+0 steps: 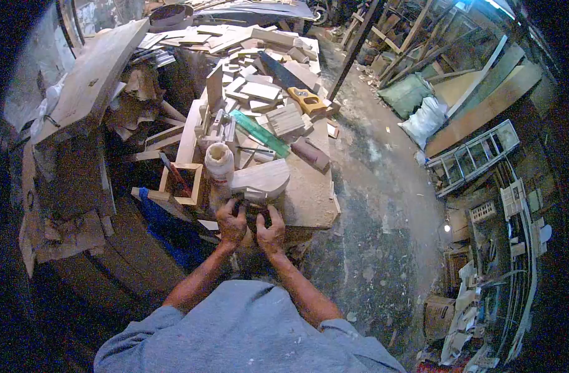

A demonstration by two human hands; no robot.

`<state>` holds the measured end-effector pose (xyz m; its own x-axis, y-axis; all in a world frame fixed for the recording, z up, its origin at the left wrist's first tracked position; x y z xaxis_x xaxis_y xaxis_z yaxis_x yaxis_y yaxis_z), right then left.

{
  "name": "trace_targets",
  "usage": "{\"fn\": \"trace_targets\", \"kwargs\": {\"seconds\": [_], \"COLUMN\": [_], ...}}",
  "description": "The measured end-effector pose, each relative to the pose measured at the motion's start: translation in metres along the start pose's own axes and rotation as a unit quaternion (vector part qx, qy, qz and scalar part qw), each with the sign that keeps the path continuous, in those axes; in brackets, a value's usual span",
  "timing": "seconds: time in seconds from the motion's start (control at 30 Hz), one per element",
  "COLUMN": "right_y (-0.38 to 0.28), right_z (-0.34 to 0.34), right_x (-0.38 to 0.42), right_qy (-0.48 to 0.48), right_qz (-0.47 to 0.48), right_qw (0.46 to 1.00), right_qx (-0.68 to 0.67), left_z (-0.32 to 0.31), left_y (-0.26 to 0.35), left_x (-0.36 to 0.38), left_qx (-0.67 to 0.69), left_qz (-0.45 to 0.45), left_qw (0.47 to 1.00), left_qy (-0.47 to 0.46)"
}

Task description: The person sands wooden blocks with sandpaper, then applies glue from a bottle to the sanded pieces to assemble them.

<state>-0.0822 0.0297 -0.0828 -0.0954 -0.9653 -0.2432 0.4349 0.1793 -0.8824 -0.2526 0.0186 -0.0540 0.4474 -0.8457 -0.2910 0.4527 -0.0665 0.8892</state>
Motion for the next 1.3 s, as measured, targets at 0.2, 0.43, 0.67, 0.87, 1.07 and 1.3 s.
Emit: {"fn": "trace_targets", "kwargs": {"seconds": [0.2,0.43,0.67,0.87,1.07,1.3], "right_y": [-0.014,-0.012,-0.018,-0.014,-0.014,-0.013], "right_z": [0.005,0.002,0.001,-0.002,-0.003,-0.003], "right_x": [0.003,0.003,0.005,0.008,0.008,0.010], "right_qy": [0.003,0.002,0.011,0.019,-0.011,-0.003], "right_qz": [-0.024,-0.020,0.013,0.049,0.034,0.030], "right_qw": [0.999,0.999,0.999,0.998,0.999,0.999], "right_qx": [0.025,0.025,0.029,0.026,0.019,0.029], "left_z": [-0.002,-0.012,-0.018,-0.018,-0.015,-0.011], "left_y": [0.004,-0.006,-0.018,-0.018,-0.019,-0.013], "left_x": [0.001,0.003,0.007,0.008,0.010,0.009], "left_qx": [0.019,0.052,0.064,0.079,0.074,0.081], "left_qz": [0.007,-0.015,-0.005,-0.002,0.016,0.003], "left_qw": [1.000,0.998,0.998,0.997,0.997,0.997], "left_qy": [-0.010,-0.009,-0.014,-0.010,-0.004,0.011]}}
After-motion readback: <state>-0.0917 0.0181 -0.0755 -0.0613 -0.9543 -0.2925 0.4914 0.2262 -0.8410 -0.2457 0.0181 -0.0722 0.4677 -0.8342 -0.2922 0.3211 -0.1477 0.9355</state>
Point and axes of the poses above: each hand's wrist, its own x-axis away from the middle knuckle, its own z-axis out of the back of the hand, y = z × x, the point moved 8 cm from there along -x, towards the middle knuckle, and after that the axes turned 1 degree about -x, right-handed, at the moved point
